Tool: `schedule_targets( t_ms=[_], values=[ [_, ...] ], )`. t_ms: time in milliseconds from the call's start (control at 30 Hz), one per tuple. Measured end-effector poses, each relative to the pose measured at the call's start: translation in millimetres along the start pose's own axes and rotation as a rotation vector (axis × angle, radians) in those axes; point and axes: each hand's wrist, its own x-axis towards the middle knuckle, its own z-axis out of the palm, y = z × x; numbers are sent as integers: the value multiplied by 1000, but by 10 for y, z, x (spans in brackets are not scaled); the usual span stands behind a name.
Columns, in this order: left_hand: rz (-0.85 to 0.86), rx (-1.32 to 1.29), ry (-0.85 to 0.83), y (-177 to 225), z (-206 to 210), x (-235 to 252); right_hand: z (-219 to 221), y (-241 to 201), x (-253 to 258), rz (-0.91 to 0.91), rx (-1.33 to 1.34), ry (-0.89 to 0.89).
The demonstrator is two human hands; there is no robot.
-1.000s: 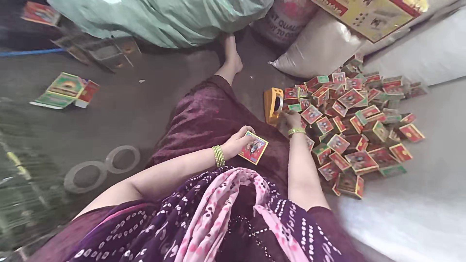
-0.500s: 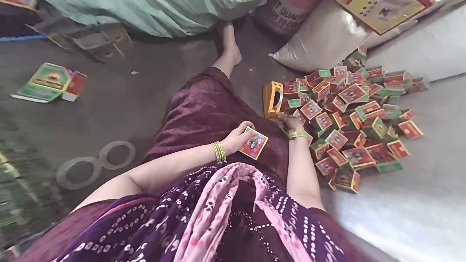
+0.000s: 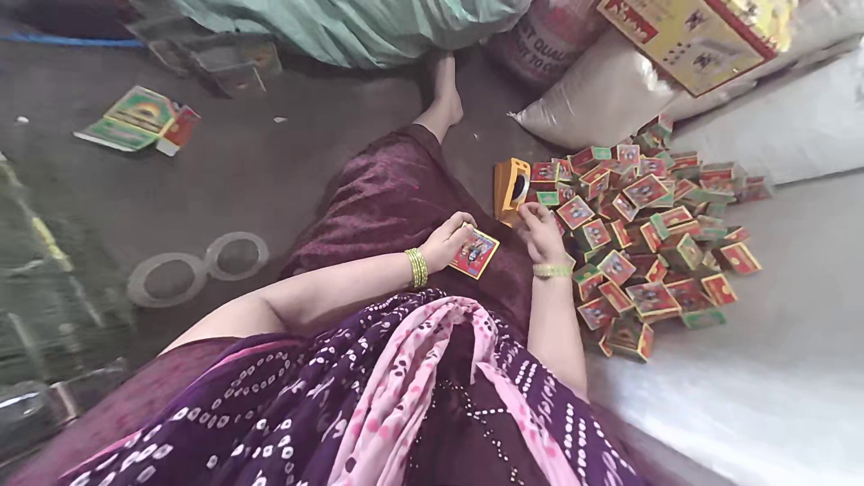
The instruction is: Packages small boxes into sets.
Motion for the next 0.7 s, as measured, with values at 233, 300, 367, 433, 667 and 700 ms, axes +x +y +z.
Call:
schedule_targets(
  t_ms=[233, 300, 367, 433, 667, 700],
  values=[
    [49, 74, 4, -40, 80, -35, 431, -131, -963, -26, 337, -165],
    [9, 63, -15, -9, 92, -80, 512, -63, -964, 74, 342, -120],
    [-19, 82, -21, 41, 74, -118, 585, -32, -933, 142, 372, -83],
    [-9, 80, -11, 39, 64, -142, 643, -23, -925, 173, 399, -39],
    [26, 170, -126, 28, 72, -188, 571, 24, -836, 117, 77, 123],
    [49, 166, -157, 26, 81, -193, 501, 39, -842, 87, 36, 79]
  ],
)
